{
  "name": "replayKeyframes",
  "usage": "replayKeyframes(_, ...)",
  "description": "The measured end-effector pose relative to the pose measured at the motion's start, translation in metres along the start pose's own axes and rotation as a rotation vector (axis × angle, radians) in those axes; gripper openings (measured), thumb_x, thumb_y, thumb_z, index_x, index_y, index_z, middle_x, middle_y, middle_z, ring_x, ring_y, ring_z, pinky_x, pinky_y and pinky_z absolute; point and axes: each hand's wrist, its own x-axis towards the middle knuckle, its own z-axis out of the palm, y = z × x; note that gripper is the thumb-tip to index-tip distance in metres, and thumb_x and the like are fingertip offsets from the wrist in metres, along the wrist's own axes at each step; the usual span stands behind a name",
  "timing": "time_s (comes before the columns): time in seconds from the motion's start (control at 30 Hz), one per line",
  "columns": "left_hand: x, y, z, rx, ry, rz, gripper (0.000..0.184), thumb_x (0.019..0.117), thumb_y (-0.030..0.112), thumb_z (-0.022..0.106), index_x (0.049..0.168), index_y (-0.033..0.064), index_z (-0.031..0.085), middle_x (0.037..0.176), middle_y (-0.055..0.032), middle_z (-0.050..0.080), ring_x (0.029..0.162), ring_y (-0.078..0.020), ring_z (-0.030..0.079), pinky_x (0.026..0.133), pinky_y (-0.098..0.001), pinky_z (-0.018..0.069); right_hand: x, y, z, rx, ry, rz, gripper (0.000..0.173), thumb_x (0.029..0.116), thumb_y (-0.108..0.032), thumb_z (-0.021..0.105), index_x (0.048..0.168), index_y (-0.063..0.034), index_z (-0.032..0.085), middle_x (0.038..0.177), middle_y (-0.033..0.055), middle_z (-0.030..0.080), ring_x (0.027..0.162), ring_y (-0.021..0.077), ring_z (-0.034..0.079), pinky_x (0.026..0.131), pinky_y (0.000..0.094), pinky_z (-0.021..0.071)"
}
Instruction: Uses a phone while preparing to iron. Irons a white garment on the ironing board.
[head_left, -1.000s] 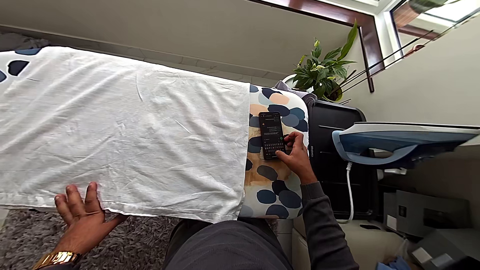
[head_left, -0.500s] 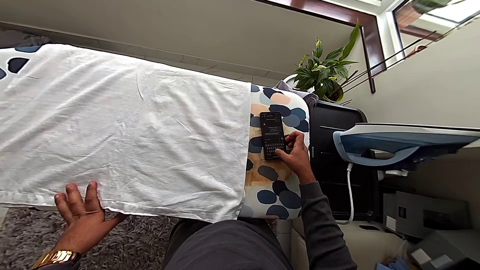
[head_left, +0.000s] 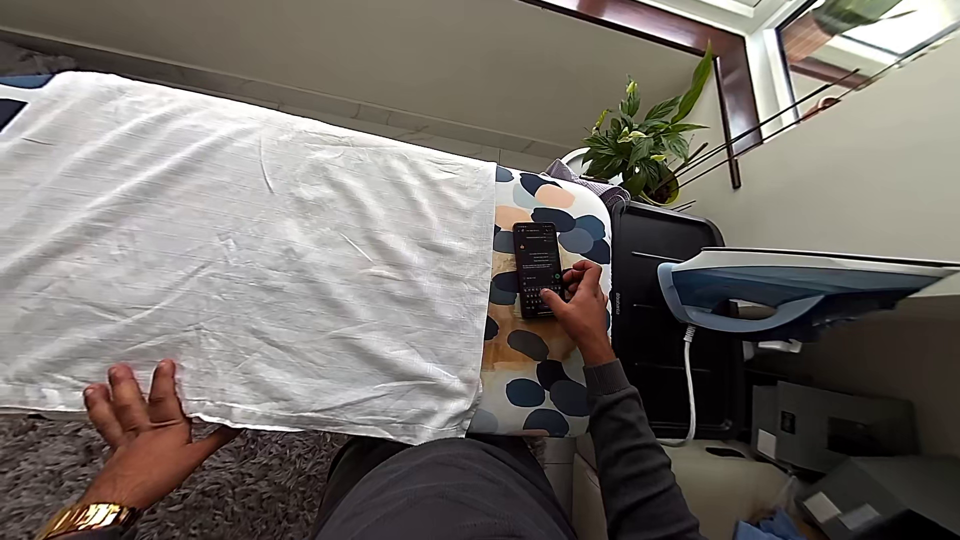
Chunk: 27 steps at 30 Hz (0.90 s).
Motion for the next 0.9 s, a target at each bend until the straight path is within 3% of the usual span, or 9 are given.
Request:
replayKeyframes(0.13, 0.001, -0.003, 0.002, 0.012, -0.006, 0.005, 0.136, 0.0585, 0.016, 0.096, 0.162, -0.0039, 0.010, 0.164, -0.0326, -0.021, 0.151, -0.0560, -0.015, 0.120, -0.0695, 0.0159, 0.001, -0.002, -0.001, -0.027, 0.004, -0.005, 0.067, 0.0756, -0.026, 0.079, 0.132, -0.0050, 0.049, 0.110, 0.0121, 0.065, 0.103, 0.0317, 0.060, 0.090, 0.0601, 0.0394)
replayKeyframes(0.27, -0.001, -0.002, 0.001, 0.019, 0.003, 0.010, 0.135, 0.0595, 0.015, 0.095, 0.162, -0.0038, 0.010, 0.164, -0.0332, -0.019, 0.151, -0.0563, -0.014, 0.120, -0.0698, 0.0147, 0.002, -0.006, 0.004, -0.089, 0.016, 0.009, 0.077, 0.0774, -0.043, 0.082, 0.135, -0.0051, 0.048, 0.108, 0.0123, 0.064, 0.102, 0.0323, 0.060, 0.090, 0.0613, 0.0396)
replayKeyframes(0.33, -0.001, 0.000, 0.000, 0.016, -0.001, 0.002, 0.134, 0.0597, 0.014, 0.095, 0.162, -0.0045, 0.011, 0.164, -0.0335, -0.019, 0.152, -0.0558, -0.014, 0.120, -0.0691, 0.0152, 0.003, -0.008, 0.007, -0.138, 0.022, 0.012, 0.077, 0.0773, -0.045, 0.081, 0.135, -0.0049, 0.049, 0.109, 0.0142, 0.064, 0.106, 0.0348, 0.060, 0.090, 0.0622, 0.0397)
replayKeyframes(0.47, -0.001, 0.003, -0.002, 0.014, -0.014, -0.005, 0.135, 0.0600, 0.016, 0.095, 0.162, -0.0047, 0.009, 0.164, -0.0332, -0.021, 0.151, -0.0559, -0.015, 0.119, -0.0700, 0.0168, 0.003, 0.002, -0.005, -0.042, -0.084, -0.031, 0.081, 0.0762, -0.040, 0.082, 0.140, -0.0065, 0.045, 0.116, 0.0124, 0.063, 0.109, 0.0328, 0.058, 0.091, 0.0607, 0.0389)
replayKeyframes(0.57, 0.000, 0.001, 0.000, 0.014, 0.000, 0.002, 0.136, 0.0586, 0.016, 0.095, 0.162, -0.0051, 0.009, 0.164, -0.0335, -0.021, 0.151, -0.0580, -0.014, 0.119, -0.0704, 0.0170, 0.000, 0.011, -0.012, -0.039, -0.150, -0.084, 0.080, 0.0721, -0.032, 0.084, 0.137, -0.0087, 0.045, 0.120, 0.0119, 0.062, 0.114, 0.0320, 0.056, 0.093, 0.0606, 0.0380)
replayKeyframes(0.67, 0.000, 0.002, -0.001, 0.015, -0.006, -0.004, 0.136, 0.0593, 0.017, 0.095, 0.161, -0.0063, 0.008, 0.164, -0.0341, -0.020, 0.151, -0.0577, -0.014, 0.120, -0.0691, 0.0157, 0.002, 0.016, -0.014, 0.037, -0.148, -0.100, 0.076, 0.0720, -0.031, 0.084, 0.135, -0.0090, 0.047, 0.115, 0.0099, 0.062, 0.109, 0.0292, 0.058, 0.091, 0.0589, 0.0395)
replayKeyframes(0.77, 0.001, -0.001, 0.000, 0.024, 0.001, 0.001, 0.136, 0.0588, 0.022, 0.094, 0.161, -0.0060, 0.009, 0.164, -0.0337, -0.019, 0.151, -0.0569, -0.013, 0.121, -0.0682, 0.0157, 0.008, 0.020, -0.020, 0.206, -0.127, -0.069, 0.058, 0.0803, -0.015, 0.077, 0.130, -0.0066, 0.048, 0.110, 0.0064, 0.068, 0.097, 0.0197, 0.067, 0.082, 0.0437, 0.0553)
replayKeyframes(0.83, 0.001, 0.000, -0.001, 0.033, -0.010, -0.003, 0.136, 0.0597, 0.021, 0.095, 0.162, -0.0056, 0.009, 0.164, -0.0338, -0.019, 0.151, -0.0574, -0.013, 0.121, -0.0682, 0.0156, 0.011, 0.020, -0.022, 0.262, -0.109, -0.049, 0.047, 0.0845, -0.007, 0.070, 0.126, -0.0062, 0.049, 0.106, 0.0051, 0.072, 0.089, 0.0151, 0.069, 0.077, 0.0358, 0.0577)
replayKeyframes(0.9, 0.000, 0.002, -0.002, 0.042, -0.015, -0.005, 0.136, 0.0601, 0.021, 0.095, 0.162, -0.0056, 0.009, 0.164, -0.0339, -0.019, 0.151, -0.0579, -0.012, 0.120, -0.0686, 0.0164, 0.013, 0.020, -0.021, 0.253, -0.087, -0.037, 0.042, 0.0858, -0.006, 0.068, 0.124, -0.0057, 0.051, 0.103, 0.0048, 0.073, 0.086, 0.0140, 0.070, 0.074, 0.0350, 0.0580)
